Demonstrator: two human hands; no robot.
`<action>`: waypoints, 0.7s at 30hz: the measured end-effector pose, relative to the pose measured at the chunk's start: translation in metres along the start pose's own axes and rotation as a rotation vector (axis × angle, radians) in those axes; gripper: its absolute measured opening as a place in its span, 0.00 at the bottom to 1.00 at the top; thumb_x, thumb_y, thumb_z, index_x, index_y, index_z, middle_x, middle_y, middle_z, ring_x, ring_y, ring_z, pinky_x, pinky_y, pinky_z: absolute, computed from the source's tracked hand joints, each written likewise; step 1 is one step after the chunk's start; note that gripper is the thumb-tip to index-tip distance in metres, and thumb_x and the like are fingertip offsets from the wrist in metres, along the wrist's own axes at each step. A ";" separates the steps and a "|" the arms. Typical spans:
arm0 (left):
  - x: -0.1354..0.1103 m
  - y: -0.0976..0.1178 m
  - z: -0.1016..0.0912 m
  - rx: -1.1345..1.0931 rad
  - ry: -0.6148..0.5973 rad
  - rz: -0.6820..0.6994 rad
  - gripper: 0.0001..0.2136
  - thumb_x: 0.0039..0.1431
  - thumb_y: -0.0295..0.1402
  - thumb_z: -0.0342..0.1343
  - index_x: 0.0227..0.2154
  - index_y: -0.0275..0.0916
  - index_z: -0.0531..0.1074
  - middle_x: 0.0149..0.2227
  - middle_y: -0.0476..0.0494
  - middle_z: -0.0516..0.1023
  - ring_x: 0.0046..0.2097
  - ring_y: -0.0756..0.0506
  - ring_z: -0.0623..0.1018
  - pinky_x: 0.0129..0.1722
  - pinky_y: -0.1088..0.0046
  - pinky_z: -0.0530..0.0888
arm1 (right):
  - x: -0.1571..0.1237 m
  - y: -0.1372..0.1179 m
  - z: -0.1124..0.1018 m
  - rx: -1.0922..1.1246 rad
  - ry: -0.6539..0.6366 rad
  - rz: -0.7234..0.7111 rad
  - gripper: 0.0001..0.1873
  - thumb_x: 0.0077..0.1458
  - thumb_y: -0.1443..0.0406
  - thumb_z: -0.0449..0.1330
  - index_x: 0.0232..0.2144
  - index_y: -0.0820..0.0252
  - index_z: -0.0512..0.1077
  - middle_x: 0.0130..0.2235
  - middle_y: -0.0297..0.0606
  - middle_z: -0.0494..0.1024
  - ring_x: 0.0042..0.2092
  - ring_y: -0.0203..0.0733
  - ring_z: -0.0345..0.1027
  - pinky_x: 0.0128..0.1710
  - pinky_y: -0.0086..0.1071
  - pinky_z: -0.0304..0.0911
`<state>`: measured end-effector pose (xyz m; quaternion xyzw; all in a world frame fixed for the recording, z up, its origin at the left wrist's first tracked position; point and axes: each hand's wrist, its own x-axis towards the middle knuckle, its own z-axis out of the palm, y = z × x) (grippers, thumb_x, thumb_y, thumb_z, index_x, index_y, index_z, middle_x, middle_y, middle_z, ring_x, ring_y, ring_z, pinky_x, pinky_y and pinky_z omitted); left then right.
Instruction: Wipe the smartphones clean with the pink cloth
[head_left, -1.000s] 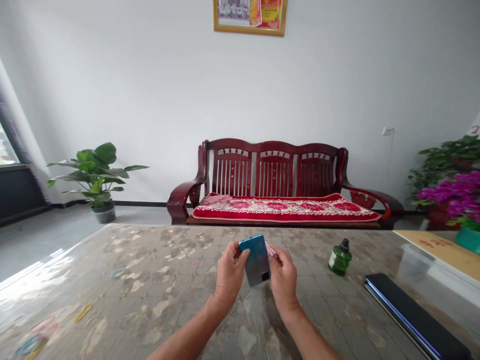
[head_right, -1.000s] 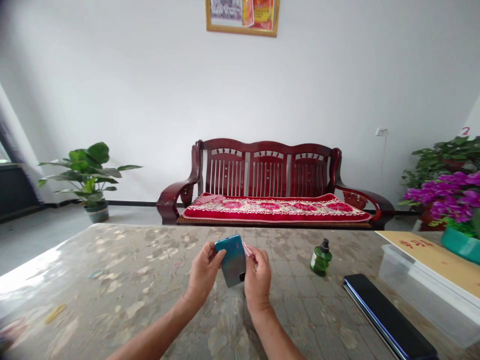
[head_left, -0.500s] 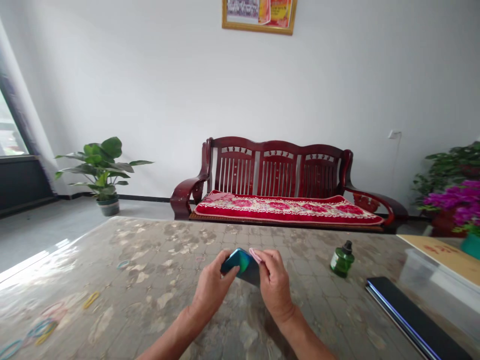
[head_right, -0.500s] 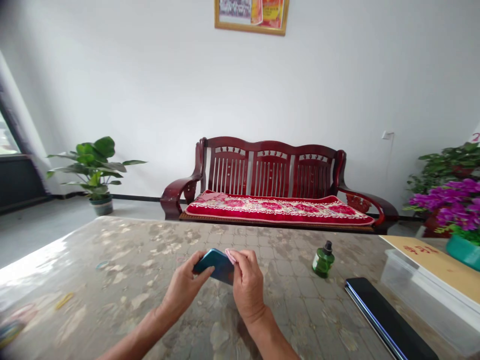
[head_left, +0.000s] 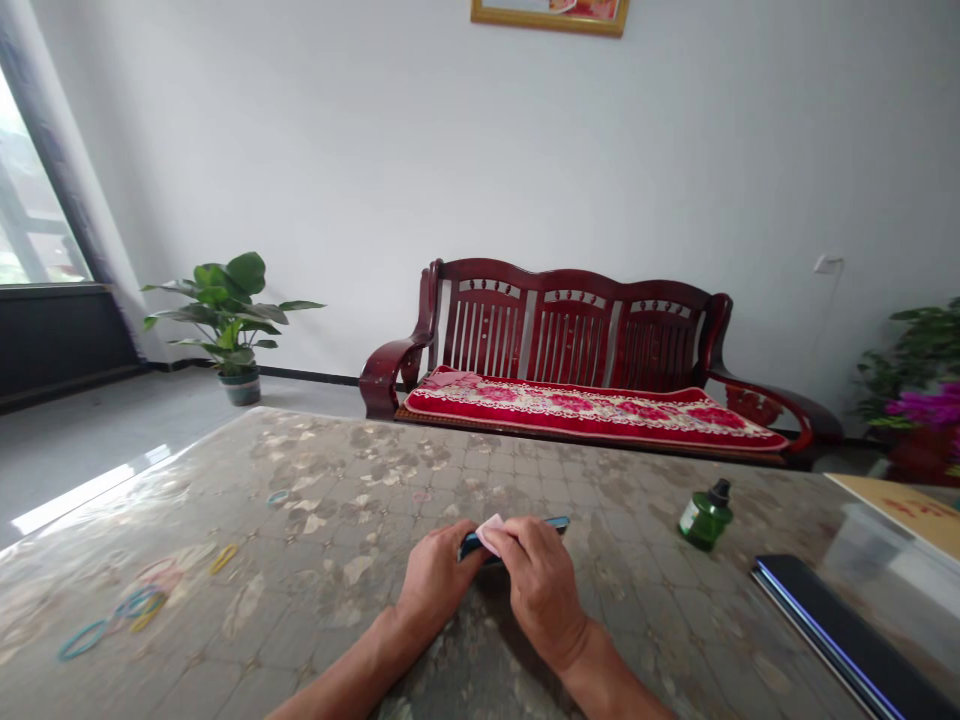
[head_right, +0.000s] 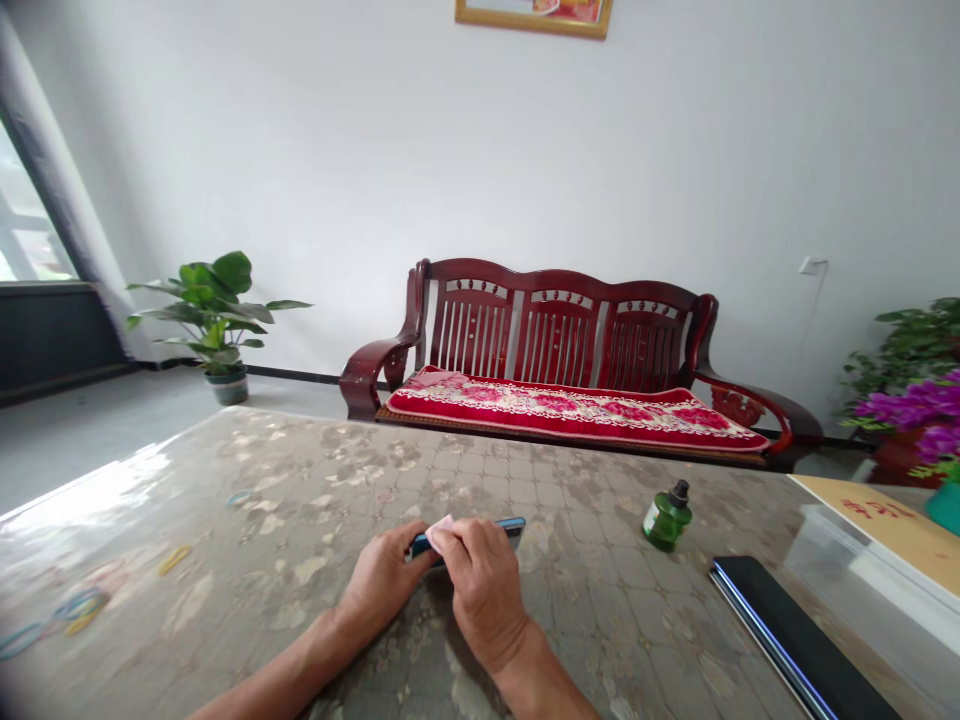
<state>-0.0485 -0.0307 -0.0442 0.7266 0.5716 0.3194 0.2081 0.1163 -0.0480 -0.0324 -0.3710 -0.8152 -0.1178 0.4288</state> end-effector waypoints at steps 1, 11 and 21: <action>0.000 0.000 0.000 -0.006 -0.007 -0.001 0.07 0.61 0.35 0.54 0.29 0.42 0.74 0.30 0.50 0.79 0.35 0.46 0.77 0.33 0.77 0.65 | 0.000 0.000 0.000 -0.003 -0.006 0.003 0.14 0.65 0.69 0.53 0.49 0.51 0.73 0.41 0.37 0.77 0.43 0.41 0.70 0.44 0.36 0.66; 0.003 -0.002 -0.001 0.061 -0.047 -0.052 0.06 0.61 0.36 0.56 0.34 0.43 0.77 0.33 0.49 0.81 0.36 0.46 0.79 0.33 0.76 0.64 | -0.011 0.052 -0.016 -0.226 0.036 0.119 0.14 0.65 0.69 0.51 0.44 0.52 0.75 0.37 0.38 0.75 0.40 0.43 0.68 0.41 0.38 0.63; 0.001 -0.004 0.001 0.060 -0.019 0.020 0.05 0.61 0.35 0.57 0.35 0.44 0.77 0.36 0.48 0.81 0.41 0.45 0.79 0.39 0.75 0.67 | -0.007 0.006 0.000 -0.091 -0.035 -0.002 0.17 0.65 0.69 0.52 0.54 0.52 0.70 0.43 0.39 0.77 0.44 0.43 0.69 0.45 0.38 0.65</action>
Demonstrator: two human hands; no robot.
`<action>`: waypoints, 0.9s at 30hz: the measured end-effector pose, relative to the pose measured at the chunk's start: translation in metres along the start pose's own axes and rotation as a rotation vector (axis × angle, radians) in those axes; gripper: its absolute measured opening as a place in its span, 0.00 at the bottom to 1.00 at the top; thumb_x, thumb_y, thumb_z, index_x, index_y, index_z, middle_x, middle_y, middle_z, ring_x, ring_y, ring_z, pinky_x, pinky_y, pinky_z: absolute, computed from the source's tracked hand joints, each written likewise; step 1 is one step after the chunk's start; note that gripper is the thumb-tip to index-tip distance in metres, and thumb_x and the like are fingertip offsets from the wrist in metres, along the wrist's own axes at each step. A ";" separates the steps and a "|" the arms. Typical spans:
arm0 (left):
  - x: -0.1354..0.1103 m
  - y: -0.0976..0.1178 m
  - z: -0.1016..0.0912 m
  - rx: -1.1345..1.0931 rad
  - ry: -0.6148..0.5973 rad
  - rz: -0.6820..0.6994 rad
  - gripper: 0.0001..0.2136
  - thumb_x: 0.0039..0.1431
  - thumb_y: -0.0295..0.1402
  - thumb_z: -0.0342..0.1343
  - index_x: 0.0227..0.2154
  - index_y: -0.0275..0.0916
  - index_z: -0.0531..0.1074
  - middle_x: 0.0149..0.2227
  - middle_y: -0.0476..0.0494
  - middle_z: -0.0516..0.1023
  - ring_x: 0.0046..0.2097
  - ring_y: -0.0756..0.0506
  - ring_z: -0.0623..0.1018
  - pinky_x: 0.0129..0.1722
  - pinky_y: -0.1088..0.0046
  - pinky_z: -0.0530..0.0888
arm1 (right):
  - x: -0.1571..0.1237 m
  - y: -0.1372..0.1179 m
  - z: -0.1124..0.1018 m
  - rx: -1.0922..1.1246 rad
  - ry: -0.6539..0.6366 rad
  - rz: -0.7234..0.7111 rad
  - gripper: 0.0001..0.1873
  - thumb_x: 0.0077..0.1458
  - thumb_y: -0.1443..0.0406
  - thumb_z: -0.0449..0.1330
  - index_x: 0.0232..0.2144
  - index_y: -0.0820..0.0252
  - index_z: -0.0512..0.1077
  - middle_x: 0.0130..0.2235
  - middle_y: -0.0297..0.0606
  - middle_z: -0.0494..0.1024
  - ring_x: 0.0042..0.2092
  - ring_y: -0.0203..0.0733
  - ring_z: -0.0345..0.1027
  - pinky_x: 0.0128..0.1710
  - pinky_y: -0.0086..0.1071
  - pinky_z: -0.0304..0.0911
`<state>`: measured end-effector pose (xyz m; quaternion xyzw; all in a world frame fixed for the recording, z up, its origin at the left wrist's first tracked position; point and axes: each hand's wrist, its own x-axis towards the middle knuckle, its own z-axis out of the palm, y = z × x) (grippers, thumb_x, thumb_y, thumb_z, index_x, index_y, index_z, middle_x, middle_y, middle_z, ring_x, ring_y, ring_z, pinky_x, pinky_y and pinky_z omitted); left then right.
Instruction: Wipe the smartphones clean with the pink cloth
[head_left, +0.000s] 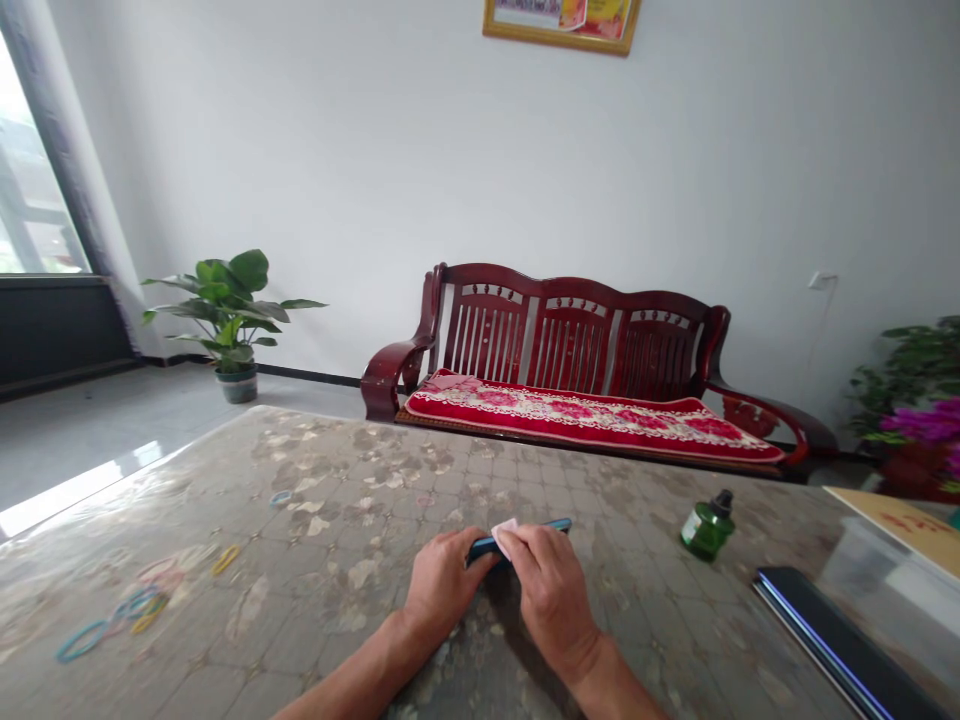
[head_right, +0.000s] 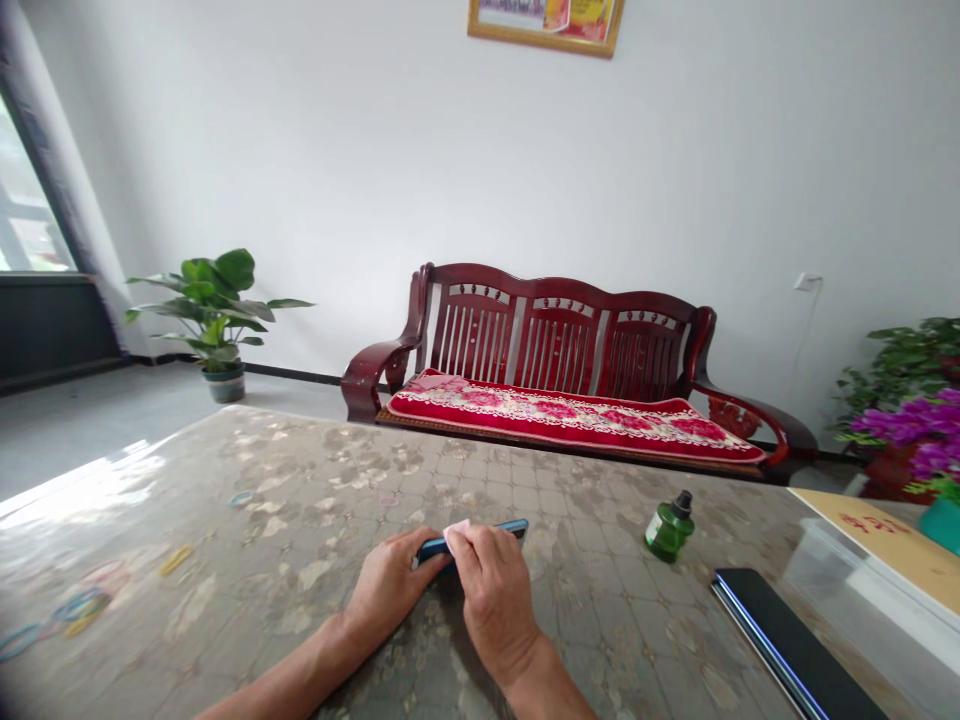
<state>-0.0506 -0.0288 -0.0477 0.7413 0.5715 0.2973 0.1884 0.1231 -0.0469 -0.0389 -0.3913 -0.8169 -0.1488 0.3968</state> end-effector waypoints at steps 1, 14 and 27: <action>0.000 0.000 0.000 -0.002 0.006 0.002 0.05 0.60 0.35 0.57 0.35 0.44 0.77 0.36 0.48 0.81 0.40 0.45 0.79 0.39 0.75 0.67 | 0.001 0.000 -0.001 0.000 0.000 -0.003 0.17 0.65 0.69 0.52 0.53 0.52 0.70 0.43 0.39 0.77 0.44 0.44 0.69 0.45 0.38 0.64; 0.002 -0.005 0.003 0.017 0.037 -0.041 0.05 0.60 0.35 0.58 0.36 0.44 0.77 0.34 0.49 0.81 0.37 0.45 0.79 0.35 0.76 0.65 | -0.005 0.034 -0.006 -0.136 0.038 0.073 0.16 0.65 0.70 0.51 0.50 0.53 0.72 0.40 0.39 0.76 0.41 0.44 0.68 0.42 0.39 0.63; 0.001 -0.004 0.001 0.070 0.043 0.001 0.04 0.60 0.36 0.59 0.36 0.46 0.78 0.34 0.51 0.81 0.38 0.45 0.79 0.36 0.75 0.66 | 0.003 0.017 -0.006 -0.070 0.032 0.041 0.13 0.65 0.70 0.51 0.47 0.56 0.72 0.40 0.39 0.75 0.41 0.43 0.68 0.43 0.37 0.64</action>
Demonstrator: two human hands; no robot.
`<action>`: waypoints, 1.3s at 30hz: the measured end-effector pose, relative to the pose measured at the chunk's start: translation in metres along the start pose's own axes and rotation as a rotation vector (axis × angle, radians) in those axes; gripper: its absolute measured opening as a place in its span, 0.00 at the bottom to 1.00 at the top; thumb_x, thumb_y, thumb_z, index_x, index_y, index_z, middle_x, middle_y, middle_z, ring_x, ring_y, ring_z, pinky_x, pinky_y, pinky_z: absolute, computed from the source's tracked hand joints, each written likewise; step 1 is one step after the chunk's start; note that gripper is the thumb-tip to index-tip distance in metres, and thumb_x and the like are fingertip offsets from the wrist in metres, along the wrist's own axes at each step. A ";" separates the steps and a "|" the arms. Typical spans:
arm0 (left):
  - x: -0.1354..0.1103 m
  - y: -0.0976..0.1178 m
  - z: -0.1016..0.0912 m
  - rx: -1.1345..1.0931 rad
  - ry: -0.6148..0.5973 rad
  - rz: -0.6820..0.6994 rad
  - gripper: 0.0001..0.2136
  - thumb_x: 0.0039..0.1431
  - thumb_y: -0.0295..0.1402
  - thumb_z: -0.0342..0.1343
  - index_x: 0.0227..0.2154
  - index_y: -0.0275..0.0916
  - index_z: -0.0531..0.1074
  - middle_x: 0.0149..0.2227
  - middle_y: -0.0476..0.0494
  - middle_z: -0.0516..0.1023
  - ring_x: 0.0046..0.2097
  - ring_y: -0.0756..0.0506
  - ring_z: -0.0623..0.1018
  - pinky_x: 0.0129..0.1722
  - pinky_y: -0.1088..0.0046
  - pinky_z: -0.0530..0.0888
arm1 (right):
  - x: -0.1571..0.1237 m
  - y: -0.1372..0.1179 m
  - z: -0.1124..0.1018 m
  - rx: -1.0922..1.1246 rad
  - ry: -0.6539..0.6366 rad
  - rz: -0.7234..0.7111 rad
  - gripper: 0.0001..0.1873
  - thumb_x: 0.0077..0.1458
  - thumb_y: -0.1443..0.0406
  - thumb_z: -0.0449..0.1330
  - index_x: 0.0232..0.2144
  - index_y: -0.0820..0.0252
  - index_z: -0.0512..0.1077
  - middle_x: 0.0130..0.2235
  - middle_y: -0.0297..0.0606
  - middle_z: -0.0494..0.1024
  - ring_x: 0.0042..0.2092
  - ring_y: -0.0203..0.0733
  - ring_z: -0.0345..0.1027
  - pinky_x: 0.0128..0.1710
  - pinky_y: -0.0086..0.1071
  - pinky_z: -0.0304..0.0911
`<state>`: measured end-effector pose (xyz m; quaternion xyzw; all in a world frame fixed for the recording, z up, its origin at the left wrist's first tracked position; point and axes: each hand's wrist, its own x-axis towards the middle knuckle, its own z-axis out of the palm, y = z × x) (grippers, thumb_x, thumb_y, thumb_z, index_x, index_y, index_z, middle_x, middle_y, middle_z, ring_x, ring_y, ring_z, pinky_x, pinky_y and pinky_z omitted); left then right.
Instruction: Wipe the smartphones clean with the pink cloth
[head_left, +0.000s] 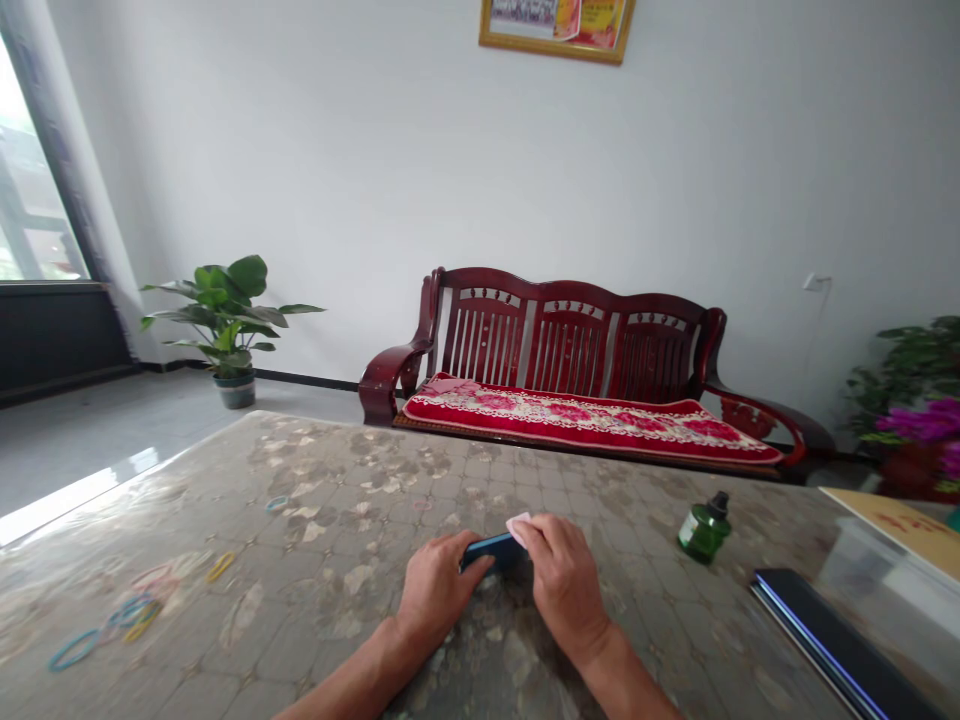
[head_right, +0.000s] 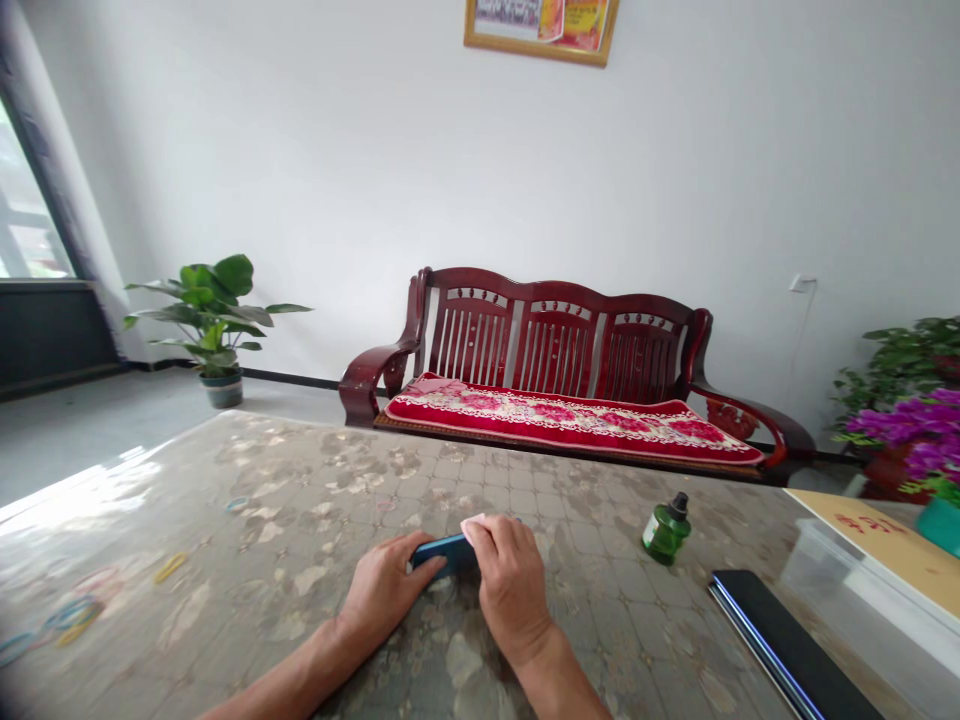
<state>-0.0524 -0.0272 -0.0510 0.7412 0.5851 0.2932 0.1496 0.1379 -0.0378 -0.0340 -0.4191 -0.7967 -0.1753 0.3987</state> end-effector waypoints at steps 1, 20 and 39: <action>0.000 0.000 0.000 0.013 0.001 -0.004 0.04 0.60 0.36 0.60 0.36 0.45 0.78 0.34 0.50 0.81 0.38 0.45 0.79 0.36 0.75 0.66 | -0.001 0.006 -0.001 -0.013 0.002 0.015 0.13 0.65 0.71 0.51 0.47 0.57 0.72 0.40 0.39 0.75 0.41 0.43 0.68 0.43 0.37 0.64; 0.001 -0.008 0.004 0.087 0.132 0.251 0.08 0.67 0.36 0.51 0.45 0.46 0.73 0.38 0.49 0.81 0.41 0.43 0.79 0.41 0.69 0.72 | -0.002 0.031 0.006 0.010 0.040 0.208 0.14 0.64 0.71 0.51 0.45 0.55 0.74 0.38 0.39 0.74 0.40 0.43 0.68 0.41 0.36 0.64; -0.001 -0.002 -0.001 0.120 0.107 0.204 0.09 0.66 0.36 0.51 0.44 0.47 0.74 0.39 0.49 0.82 0.42 0.43 0.80 0.41 0.70 0.72 | -0.014 0.061 0.027 0.275 0.214 0.552 0.15 0.56 0.69 0.50 0.38 0.56 0.76 0.39 0.41 0.77 0.42 0.43 0.72 0.42 0.34 0.67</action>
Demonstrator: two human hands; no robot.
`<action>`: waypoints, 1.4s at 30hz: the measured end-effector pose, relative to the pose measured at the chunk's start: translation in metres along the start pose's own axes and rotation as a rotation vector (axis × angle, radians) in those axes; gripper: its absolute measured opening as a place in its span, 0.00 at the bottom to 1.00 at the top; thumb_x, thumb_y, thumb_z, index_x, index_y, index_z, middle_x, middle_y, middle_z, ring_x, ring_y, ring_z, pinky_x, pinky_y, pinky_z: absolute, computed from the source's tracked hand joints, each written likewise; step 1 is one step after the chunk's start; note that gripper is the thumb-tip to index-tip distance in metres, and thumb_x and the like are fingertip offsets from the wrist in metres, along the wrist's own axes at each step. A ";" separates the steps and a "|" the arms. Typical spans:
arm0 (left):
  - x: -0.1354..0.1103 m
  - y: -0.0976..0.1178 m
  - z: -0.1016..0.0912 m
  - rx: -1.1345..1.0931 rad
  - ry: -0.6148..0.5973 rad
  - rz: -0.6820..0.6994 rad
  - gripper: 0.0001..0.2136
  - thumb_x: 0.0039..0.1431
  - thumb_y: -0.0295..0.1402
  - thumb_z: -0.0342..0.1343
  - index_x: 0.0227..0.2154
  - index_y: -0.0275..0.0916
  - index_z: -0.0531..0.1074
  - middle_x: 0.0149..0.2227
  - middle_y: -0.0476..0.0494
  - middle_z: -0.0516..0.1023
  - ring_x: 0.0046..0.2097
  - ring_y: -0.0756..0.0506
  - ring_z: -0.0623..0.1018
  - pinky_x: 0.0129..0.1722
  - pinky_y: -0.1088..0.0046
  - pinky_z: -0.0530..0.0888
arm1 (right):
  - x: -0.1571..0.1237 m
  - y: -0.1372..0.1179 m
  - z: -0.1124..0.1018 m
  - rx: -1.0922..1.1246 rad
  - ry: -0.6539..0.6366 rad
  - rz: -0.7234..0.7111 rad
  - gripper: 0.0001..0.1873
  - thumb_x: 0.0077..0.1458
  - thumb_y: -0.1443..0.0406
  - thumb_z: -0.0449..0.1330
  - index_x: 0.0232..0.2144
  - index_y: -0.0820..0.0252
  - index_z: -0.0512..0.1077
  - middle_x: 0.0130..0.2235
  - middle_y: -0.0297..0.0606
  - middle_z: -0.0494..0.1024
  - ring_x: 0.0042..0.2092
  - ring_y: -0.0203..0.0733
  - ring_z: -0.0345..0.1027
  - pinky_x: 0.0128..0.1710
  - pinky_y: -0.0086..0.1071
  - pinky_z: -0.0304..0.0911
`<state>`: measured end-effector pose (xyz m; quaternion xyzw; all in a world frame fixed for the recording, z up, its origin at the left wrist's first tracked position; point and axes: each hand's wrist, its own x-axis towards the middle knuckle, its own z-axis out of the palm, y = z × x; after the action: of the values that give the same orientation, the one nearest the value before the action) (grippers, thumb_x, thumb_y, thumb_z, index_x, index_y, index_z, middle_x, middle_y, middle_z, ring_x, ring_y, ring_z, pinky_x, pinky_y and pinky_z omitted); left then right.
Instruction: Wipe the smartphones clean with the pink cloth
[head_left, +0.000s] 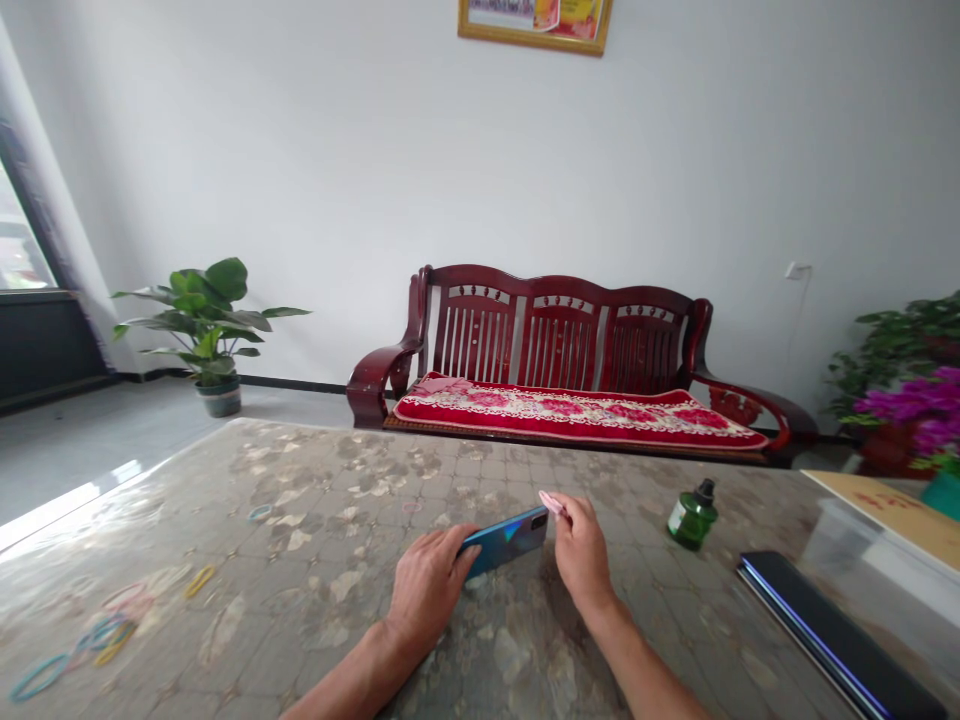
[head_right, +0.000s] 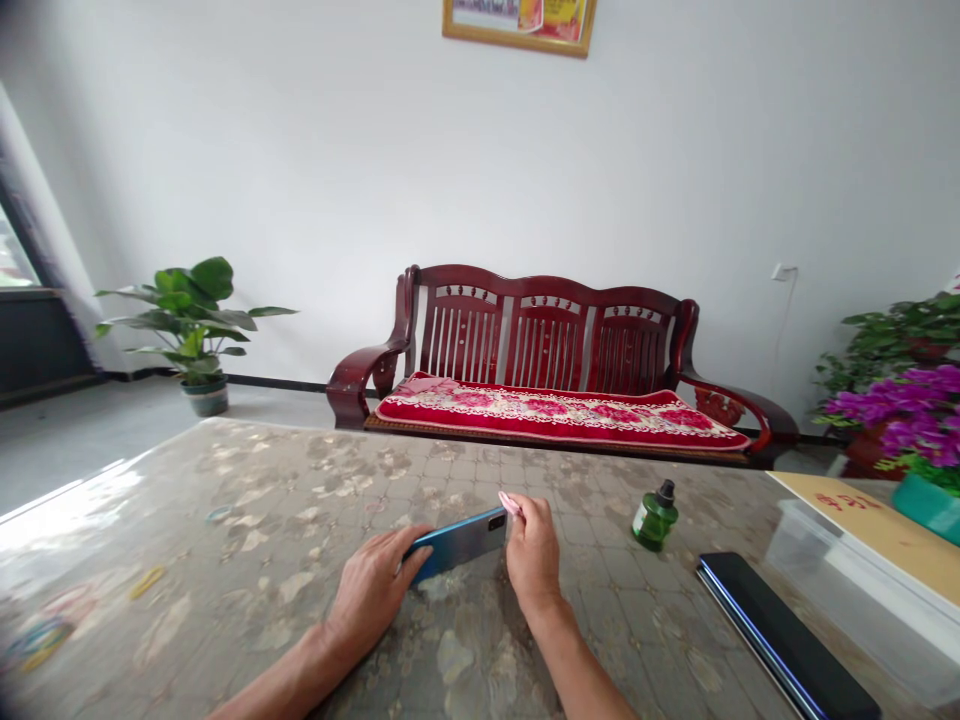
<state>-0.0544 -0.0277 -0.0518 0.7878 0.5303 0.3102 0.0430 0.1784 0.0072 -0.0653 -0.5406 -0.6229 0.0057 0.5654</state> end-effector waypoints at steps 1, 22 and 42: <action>0.000 0.000 0.000 0.001 0.000 -0.001 0.09 0.66 0.36 0.51 0.44 0.47 0.74 0.39 0.48 0.82 0.42 0.43 0.80 0.41 0.70 0.72 | -0.001 0.004 0.001 -0.008 0.007 -0.011 0.15 0.56 0.69 0.50 0.38 0.56 0.77 0.38 0.41 0.78 0.41 0.43 0.72 0.41 0.34 0.68; -0.002 -0.003 0.004 -0.004 0.032 0.024 0.09 0.66 0.37 0.51 0.44 0.46 0.74 0.38 0.48 0.82 0.40 0.43 0.80 0.41 0.70 0.72 | 0.002 -0.011 -0.004 -0.061 -0.030 -0.125 0.15 0.60 0.70 0.50 0.40 0.57 0.76 0.39 0.41 0.76 0.42 0.42 0.71 0.42 0.35 0.66; -0.002 0.001 -0.001 -0.039 0.046 0.036 0.09 0.66 0.37 0.51 0.44 0.47 0.74 0.38 0.49 0.82 0.40 0.44 0.80 0.41 0.70 0.72 | -0.019 -0.073 -0.001 -0.253 -0.224 -0.493 0.12 0.64 0.70 0.52 0.46 0.55 0.73 0.38 0.38 0.74 0.39 0.42 0.67 0.39 0.36 0.64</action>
<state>-0.0549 -0.0303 -0.0513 0.7890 0.5106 0.3392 0.0406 0.1265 -0.0365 -0.0332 -0.4351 -0.7897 -0.1500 0.4055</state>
